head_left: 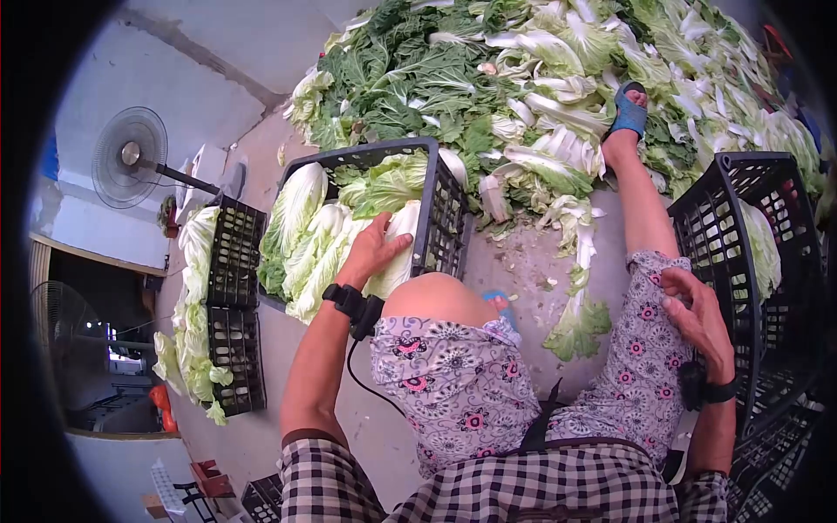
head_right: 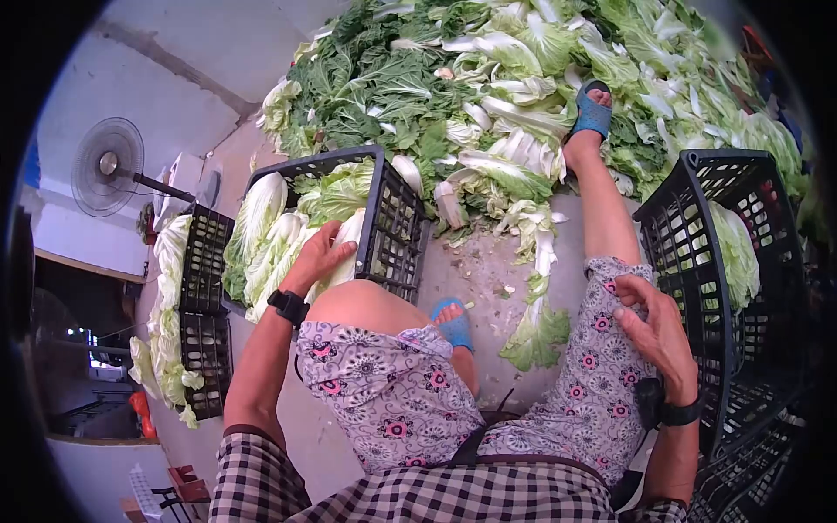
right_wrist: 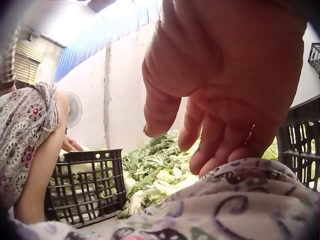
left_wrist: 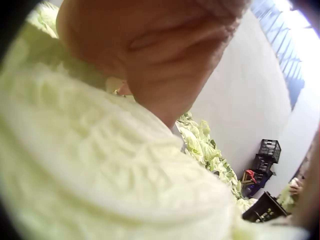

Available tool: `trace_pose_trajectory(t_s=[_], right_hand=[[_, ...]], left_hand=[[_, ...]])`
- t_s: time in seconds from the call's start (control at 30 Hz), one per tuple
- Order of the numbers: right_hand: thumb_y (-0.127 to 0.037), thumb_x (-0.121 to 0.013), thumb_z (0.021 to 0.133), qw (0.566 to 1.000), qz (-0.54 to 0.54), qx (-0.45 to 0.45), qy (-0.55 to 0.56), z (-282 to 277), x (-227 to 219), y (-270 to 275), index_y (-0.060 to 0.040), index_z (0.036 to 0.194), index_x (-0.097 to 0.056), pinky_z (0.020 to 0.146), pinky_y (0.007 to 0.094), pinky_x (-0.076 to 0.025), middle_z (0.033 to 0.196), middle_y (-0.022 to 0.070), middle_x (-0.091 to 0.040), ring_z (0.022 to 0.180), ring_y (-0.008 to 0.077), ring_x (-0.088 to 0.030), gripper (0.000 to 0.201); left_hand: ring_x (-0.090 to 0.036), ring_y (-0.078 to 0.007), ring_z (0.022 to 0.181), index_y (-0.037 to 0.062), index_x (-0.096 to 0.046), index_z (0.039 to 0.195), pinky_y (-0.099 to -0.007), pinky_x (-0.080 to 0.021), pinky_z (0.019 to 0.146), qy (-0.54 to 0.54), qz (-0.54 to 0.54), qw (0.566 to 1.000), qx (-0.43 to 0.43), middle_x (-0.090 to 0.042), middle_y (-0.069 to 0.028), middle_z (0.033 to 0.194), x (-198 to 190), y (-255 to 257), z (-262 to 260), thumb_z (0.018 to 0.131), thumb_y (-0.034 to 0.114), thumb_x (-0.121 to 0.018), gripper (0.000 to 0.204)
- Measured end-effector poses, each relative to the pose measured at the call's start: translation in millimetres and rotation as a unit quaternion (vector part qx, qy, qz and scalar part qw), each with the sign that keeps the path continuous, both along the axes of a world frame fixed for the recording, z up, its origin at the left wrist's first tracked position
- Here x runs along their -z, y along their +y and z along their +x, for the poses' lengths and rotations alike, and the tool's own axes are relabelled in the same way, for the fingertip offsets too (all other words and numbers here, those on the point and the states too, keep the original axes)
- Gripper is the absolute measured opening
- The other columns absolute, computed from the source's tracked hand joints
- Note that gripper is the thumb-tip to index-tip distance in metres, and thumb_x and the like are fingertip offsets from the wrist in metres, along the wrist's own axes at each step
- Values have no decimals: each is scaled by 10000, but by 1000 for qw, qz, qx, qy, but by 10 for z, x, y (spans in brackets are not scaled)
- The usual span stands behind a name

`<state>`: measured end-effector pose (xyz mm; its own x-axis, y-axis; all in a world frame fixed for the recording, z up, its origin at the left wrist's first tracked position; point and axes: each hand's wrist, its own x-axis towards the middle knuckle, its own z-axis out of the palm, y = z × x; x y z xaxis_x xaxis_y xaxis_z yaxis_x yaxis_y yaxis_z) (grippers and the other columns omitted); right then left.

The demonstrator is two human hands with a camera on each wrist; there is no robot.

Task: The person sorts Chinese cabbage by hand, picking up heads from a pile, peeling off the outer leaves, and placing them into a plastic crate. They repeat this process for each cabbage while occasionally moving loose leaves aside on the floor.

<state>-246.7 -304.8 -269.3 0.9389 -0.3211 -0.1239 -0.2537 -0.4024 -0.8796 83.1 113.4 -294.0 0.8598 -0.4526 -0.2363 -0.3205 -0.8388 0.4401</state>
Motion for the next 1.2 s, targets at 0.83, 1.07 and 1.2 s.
trace_pose_trajectory(t_s=[0.83,1.07,1.2], right_hand=[[-75,-622,755,999,-39,13,-24,-38,107,4,28,1124,-562,800,321,-480,978,132,-648,825,197,-591,388],[-154,-660,738,998,-59,-4,10,36,-2,19,4,1273,-463,871,358,-457,1145,169,-586,940,242,-574,591],[-211,-717,697,995,-77,-15,-54,95,-271,208,-34,1410,-299,988,385,-391,1361,207,-420,1179,306,-483,846]], left_hand=[[-601,-196,923,-49,-437,1149,-307,-493,817,-18,-332,927,-171,-594,-156,1054,-453,-21,-339,700,35,-690,522],[-523,-199,1102,-25,-389,1249,-335,-389,983,-153,-518,838,-76,-538,-141,1199,-1666,-172,-591,783,76,-640,539],[-509,-217,1133,-23,-354,1302,-361,-373,1007,-190,-566,802,24,-535,-133,1208,-2109,-599,-897,770,112,-657,627]])
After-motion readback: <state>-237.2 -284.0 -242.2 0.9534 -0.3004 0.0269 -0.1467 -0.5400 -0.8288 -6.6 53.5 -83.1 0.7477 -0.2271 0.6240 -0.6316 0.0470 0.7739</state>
